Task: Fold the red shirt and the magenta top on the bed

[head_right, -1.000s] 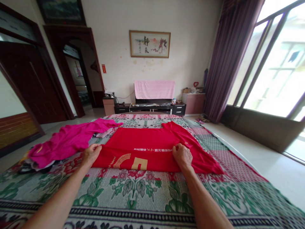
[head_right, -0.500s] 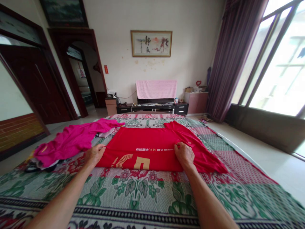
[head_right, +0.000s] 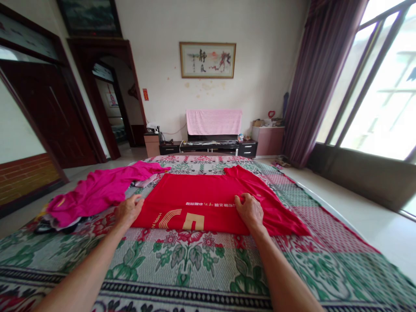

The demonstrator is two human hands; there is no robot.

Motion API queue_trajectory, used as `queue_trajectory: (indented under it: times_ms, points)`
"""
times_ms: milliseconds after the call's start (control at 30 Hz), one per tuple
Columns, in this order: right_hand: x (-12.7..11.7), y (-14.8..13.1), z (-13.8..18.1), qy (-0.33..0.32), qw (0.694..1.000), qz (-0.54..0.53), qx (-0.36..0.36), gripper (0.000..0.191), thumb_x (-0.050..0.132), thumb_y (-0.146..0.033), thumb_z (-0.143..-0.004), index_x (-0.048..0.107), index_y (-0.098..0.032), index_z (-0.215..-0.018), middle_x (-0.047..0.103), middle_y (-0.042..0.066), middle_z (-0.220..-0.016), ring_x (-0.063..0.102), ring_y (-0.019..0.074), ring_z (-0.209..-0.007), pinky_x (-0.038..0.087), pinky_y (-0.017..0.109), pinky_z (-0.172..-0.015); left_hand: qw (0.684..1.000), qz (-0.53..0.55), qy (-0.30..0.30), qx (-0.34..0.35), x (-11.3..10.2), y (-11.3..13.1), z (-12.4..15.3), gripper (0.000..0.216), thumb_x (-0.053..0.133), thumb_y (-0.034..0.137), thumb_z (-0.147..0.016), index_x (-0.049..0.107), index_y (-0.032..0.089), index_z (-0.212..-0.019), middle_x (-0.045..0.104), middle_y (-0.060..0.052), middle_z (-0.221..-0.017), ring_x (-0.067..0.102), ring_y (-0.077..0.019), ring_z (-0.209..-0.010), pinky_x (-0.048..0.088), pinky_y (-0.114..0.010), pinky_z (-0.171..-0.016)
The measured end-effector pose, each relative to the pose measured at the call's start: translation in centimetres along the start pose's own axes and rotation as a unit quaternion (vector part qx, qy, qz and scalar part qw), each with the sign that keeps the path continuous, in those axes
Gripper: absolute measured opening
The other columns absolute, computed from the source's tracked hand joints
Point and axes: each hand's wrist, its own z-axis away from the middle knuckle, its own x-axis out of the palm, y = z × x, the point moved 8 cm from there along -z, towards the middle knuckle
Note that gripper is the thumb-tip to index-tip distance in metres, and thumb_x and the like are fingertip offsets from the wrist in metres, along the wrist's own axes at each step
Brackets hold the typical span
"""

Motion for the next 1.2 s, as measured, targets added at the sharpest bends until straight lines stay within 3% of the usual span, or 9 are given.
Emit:
queue_trajectory:
  times_ms: [100, 167, 300, 467, 600, 867, 1033, 1100, 1200]
  points:
    - [-0.6, -1.3, 0.2, 0.027, 0.998, -0.018, -0.06, 0.031, 0.047, -0.041, -0.082, 0.067, -0.019, -0.089, 0.07, 0.008, -0.088, 0.063, 0.0211, -0.081, 0.04, 0.028, -0.068, 0.999, 0.005, 0.042, 0.031, -1.1, 1.2, -0.1, 0.038, 0.038, 0.032, -0.085, 0.064, 0.018, -0.109, 0.069, -0.01, -0.097, 0.063, -0.0226, -0.089, 0.044, -0.03, -0.079]
    - [-0.4, -2.9, 0.6, 0.016, 0.99, -0.047, -0.133, 0.026, 0.047, -0.036, -0.081, 0.066, -0.019, -0.08, 0.07, 0.005, -0.079, 0.063, 0.0181, -0.074, 0.04, 0.025, -0.067, 0.997, 0.021, 0.03, 0.068, -1.1, 2.8, 0.3, 0.038, 0.036, 0.032, -0.086, 0.066, 0.018, -0.105, 0.069, -0.009, -0.1, 0.063, -0.0207, -0.091, 0.044, -0.029, -0.083]
    - [1.0, -5.7, 2.4, -0.046, 0.959, -0.095, -0.263, 0.023, 0.045, -0.031, -0.081, 0.065, -0.019, -0.077, 0.067, 0.003, -0.073, 0.06, 0.0143, -0.066, 0.04, 0.022, -0.063, 0.99, 0.016, -0.067, 0.121, 1.0, 6.2, 2.3, 0.05, 0.036, 0.044, -0.087, 0.061, 0.013, -0.118, 0.059, -0.013, -0.124, 0.052, -0.0219, -0.117, 0.036, -0.03, -0.1]
    - [2.3, -6.8, 3.7, -0.082, 0.942, -0.089, -0.313, 0.022, 0.047, -0.03, -0.08, 0.066, -0.019, -0.083, 0.067, 0.004, -0.079, 0.06, 0.0149, -0.07, 0.041, 0.023, -0.065, 0.982, -0.022, -0.174, 0.066, 3.8, 6.7, 4.1, 0.074, 0.03, 0.058, -0.085, 0.037, 0.008, -0.14, 0.031, -0.016, -0.148, 0.024, -0.0309, -0.137, 0.023, -0.049, -0.108]
    - [2.3, -6.3, 3.4, -0.074, 0.947, -0.101, -0.297, 0.021, 0.047, -0.029, -0.08, 0.066, -0.019, -0.082, 0.067, 0.004, -0.078, 0.06, 0.015, -0.069, 0.042, 0.023, -0.065, 0.978, -0.028, -0.195, 0.064, 4.2, 6.5, 4.3, 0.078, 0.025, 0.059, -0.085, 0.031, 0.008, -0.143, 0.026, -0.015, -0.15, 0.02, -0.0298, -0.139, 0.02, -0.048, -0.109]
    - [1.6, -5.1, 2.9, -0.02, 0.949, -0.169, -0.264, 0.022, 0.046, -0.024, -0.08, 0.067, -0.018, -0.079, 0.069, 0.004, -0.077, 0.061, 0.0138, -0.069, 0.043, 0.021, -0.068, 0.978, -0.056, -0.186, 0.078, 4.7, 6.2, 3.9, 0.077, 0.026, 0.059, -0.084, 0.032, 0.009, -0.142, 0.029, -0.015, -0.149, 0.022, -0.0299, -0.138, 0.021, -0.049, -0.108]
    - [-1.9, -1.5, 0.6, 0.076, 0.988, -0.102, -0.087, 0.028, 0.045, -0.024, -0.08, 0.066, -0.017, -0.098, 0.07, 0.006, -0.083, 0.063, 0.017, -0.076, 0.043, 0.025, -0.071, 0.98, -0.054, -0.178, 0.074, 4.6, 6.1, 4.0, 0.075, 0.028, 0.058, -0.084, 0.035, 0.009, -0.141, 0.03, -0.014, -0.149, 0.023, -0.0301, -0.137, 0.022, -0.05, -0.107]
    - [-2.8, 0.4, -0.4, 0.063, 0.996, -0.054, -0.02, 0.036, 0.049, -0.026, -0.078, 0.062, -0.016, -0.11, 0.07, 0.008, -0.088, 0.063, 0.0191, -0.081, 0.043, 0.026, -0.072, 0.98, -0.055, -0.175, 0.076, 4.6, 6.2, 4.0, 0.075, 0.027, 0.058, -0.084, 0.035, 0.009, -0.141, 0.031, -0.015, -0.148, 0.024, -0.0302, -0.137, 0.022, -0.051, -0.107]
    - [-2.4, 2.1, -1.8, -0.004, 1.0, 0.008, 0.011, 0.05, 0.054, -0.036, -0.076, 0.055, -0.014, -0.121, 0.069, 0.012, -0.095, 0.063, 0.0234, -0.089, 0.044, 0.029, -0.073, 0.981, -0.058, -0.169, 0.079, 4.7, 6.2, 4.0, 0.075, 0.027, 0.058, -0.084, 0.037, 0.008, -0.14, 0.032, -0.016, -0.147, 0.025, -0.0301, -0.137, 0.023, -0.05, -0.107]
